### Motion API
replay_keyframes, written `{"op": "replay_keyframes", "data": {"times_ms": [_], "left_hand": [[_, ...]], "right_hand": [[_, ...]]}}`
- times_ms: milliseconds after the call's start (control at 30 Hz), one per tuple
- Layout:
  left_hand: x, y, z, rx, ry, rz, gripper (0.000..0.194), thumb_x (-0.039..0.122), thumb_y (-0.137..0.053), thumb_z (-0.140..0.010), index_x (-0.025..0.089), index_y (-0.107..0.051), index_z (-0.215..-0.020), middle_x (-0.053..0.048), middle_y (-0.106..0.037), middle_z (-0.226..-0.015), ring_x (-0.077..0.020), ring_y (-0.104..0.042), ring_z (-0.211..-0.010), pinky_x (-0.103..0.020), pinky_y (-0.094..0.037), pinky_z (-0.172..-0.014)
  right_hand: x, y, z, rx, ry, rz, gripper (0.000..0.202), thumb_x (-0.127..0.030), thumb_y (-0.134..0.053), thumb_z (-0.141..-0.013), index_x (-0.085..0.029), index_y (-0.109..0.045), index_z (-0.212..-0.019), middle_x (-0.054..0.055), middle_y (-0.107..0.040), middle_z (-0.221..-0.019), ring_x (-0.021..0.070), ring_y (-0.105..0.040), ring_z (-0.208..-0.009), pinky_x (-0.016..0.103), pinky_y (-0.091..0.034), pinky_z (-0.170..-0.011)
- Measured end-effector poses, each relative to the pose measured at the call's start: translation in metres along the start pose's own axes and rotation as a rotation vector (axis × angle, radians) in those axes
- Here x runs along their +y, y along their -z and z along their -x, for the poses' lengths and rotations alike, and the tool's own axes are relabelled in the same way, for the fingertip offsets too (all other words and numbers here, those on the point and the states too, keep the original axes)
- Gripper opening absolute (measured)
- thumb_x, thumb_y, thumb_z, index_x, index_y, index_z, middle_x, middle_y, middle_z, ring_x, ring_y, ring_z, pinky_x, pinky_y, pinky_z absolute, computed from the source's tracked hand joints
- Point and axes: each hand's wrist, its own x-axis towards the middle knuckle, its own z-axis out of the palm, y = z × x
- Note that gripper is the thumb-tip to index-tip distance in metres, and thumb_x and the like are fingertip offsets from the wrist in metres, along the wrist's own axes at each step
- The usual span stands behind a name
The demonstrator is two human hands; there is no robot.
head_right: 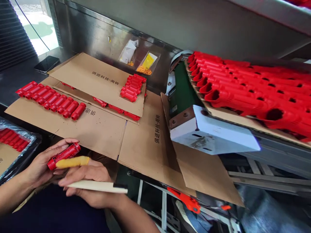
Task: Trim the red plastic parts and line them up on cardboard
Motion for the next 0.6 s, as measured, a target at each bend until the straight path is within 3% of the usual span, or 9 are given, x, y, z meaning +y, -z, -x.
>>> {"op": "replay_keyframes", "data": {"times_ms": [100, 200, 400, 600], "left_hand": [[-0.002, 0.002, 0.001, -0.020, -0.097, 0.007, 0.051, 0.040, -0.086, -0.090, 0.026, -0.072, -0.137, -0.006, -0.076, -0.095, -0.0171, -0.070, -0.066, -0.022, -0.053, -0.051], [-0.006, 0.006, 0.003, -0.042, -0.271, -0.048, 0.056, 0.038, -0.087, -0.091, 0.028, -0.067, -0.142, -0.007, -0.079, -0.097, -0.0210, -0.076, -0.082, -0.029, -0.063, -0.074], [-0.009, 0.015, 0.008, 0.015, -0.449, -0.261, 0.039, 0.024, -0.090, -0.087, 0.031, -0.073, -0.121, -0.005, -0.081, -0.109, -0.0218, -0.078, -0.095, -0.030, -0.063, -0.085], [-0.010, 0.015, 0.008, 0.123, -0.530, -0.404, 0.039, 0.026, -0.095, -0.081, 0.027, -0.079, -0.116, -0.007, -0.081, -0.106, -0.0232, -0.076, -0.095, -0.030, -0.062, -0.084]], "right_hand": [[0.004, 0.002, 0.003, 0.244, 0.009, 0.358, 0.014, -0.033, -0.070, -0.108, -0.022, -0.077, -0.114, 0.008, -0.085, -0.102, 0.0202, -0.083, -0.096, 0.033, -0.069, -0.087], [0.011, 0.000, 0.006, 0.403, 0.014, 0.524, 0.016, -0.026, -0.068, -0.108, -0.022, -0.077, -0.121, 0.011, -0.084, -0.110, 0.0217, -0.081, -0.099, 0.034, -0.069, -0.087], [0.027, -0.013, 0.000, 0.390, 0.203, 0.530, 0.024, -0.019, -0.064, -0.107, -0.020, -0.074, -0.128, 0.013, -0.082, -0.115, 0.0235, -0.078, -0.104, 0.039, -0.068, -0.090], [0.029, -0.015, -0.004, 0.338, 0.254, 0.554, 0.029, -0.016, -0.066, -0.104, -0.019, -0.072, -0.132, 0.014, -0.082, -0.118, 0.0245, -0.080, -0.105, 0.041, -0.069, -0.091]]}}
